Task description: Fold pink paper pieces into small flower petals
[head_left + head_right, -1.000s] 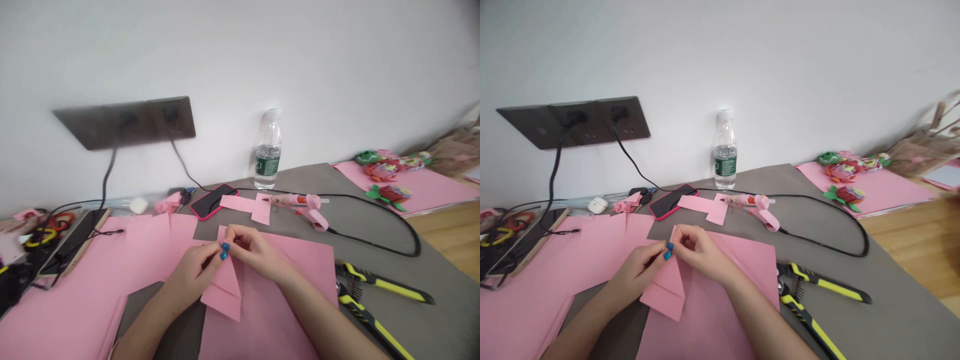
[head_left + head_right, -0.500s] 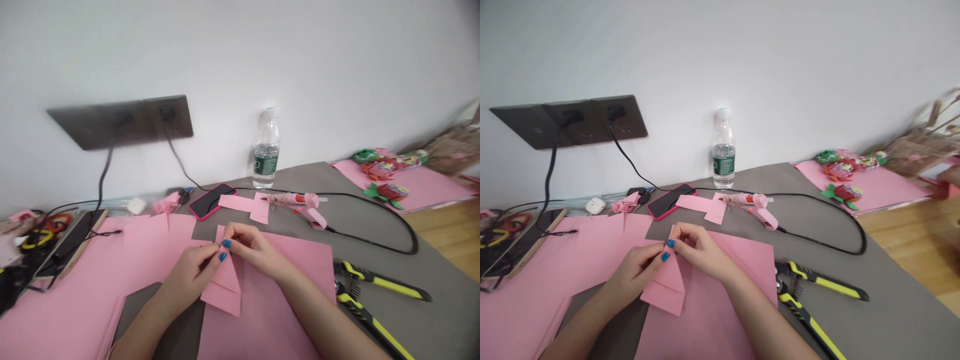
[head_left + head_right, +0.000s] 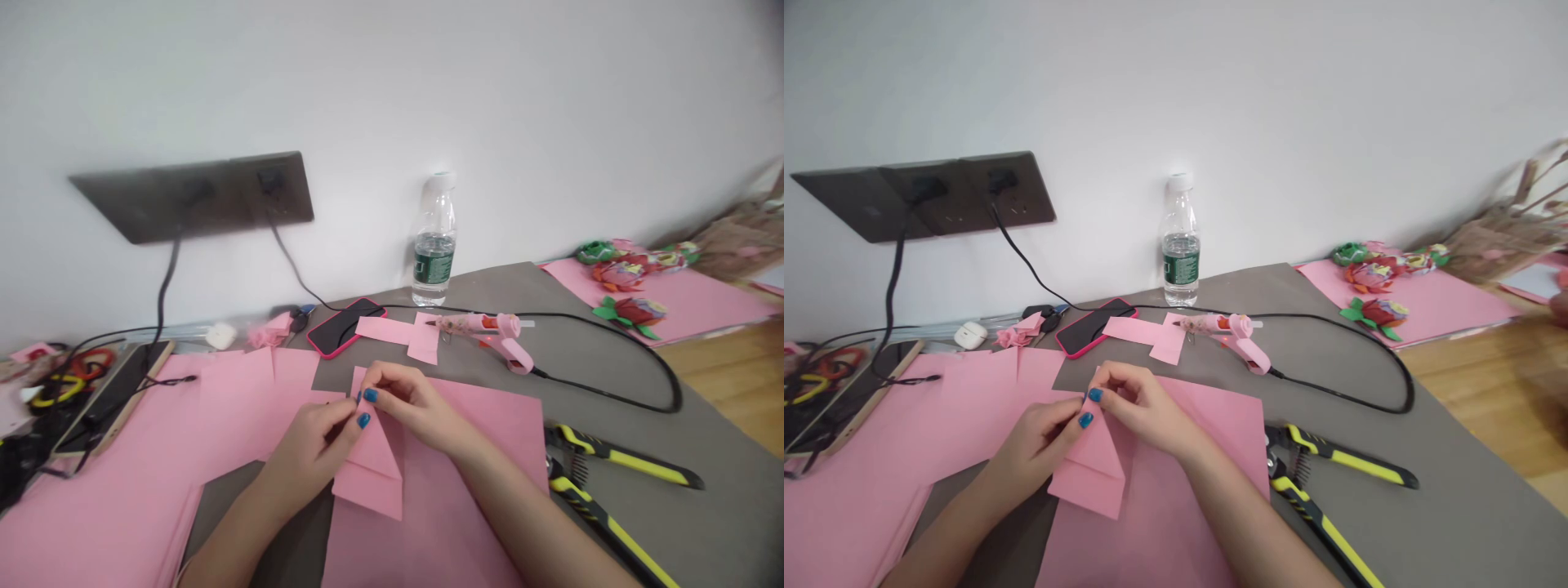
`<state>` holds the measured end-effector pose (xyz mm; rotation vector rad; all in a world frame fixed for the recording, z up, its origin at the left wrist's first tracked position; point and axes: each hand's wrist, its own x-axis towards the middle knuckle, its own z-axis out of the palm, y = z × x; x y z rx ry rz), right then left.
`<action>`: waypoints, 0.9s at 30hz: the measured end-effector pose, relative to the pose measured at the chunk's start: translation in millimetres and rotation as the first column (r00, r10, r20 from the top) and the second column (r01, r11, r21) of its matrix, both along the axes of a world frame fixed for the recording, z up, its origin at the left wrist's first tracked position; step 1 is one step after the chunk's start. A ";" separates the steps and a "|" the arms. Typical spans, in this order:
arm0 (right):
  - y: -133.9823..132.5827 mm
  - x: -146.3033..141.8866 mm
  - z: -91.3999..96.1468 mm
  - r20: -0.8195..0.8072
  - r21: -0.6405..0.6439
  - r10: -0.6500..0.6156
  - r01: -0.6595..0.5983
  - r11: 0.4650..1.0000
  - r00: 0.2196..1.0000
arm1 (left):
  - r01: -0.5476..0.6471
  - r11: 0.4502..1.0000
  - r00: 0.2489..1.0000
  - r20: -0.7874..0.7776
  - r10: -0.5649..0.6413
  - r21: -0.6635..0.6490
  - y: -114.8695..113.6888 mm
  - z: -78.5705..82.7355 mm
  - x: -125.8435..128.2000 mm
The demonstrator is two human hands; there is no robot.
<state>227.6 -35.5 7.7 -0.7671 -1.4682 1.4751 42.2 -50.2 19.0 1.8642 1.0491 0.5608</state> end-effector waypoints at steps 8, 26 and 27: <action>0.0 -0.4 1.4 -0.001 0.011 -0.001 0.001 1.000 1.000 | -0.020 1.000 1.000 -0.007 0.020 0.016 0.3 -2.4 -0.6; 2.0 0.3 -7.6 -0.022 -0.049 -0.023 0.022 0.999 0.999 | -0.019 0.998 0.999 -0.043 0.021 0.054 0.2 -2.0 -0.9; 2.2 0.4 -8.2 -0.020 -0.049 -0.024 0.023 0.999 1.000 | -0.022 0.998 0.999 -0.045 0.025 0.059 0.2 -2.2 -0.6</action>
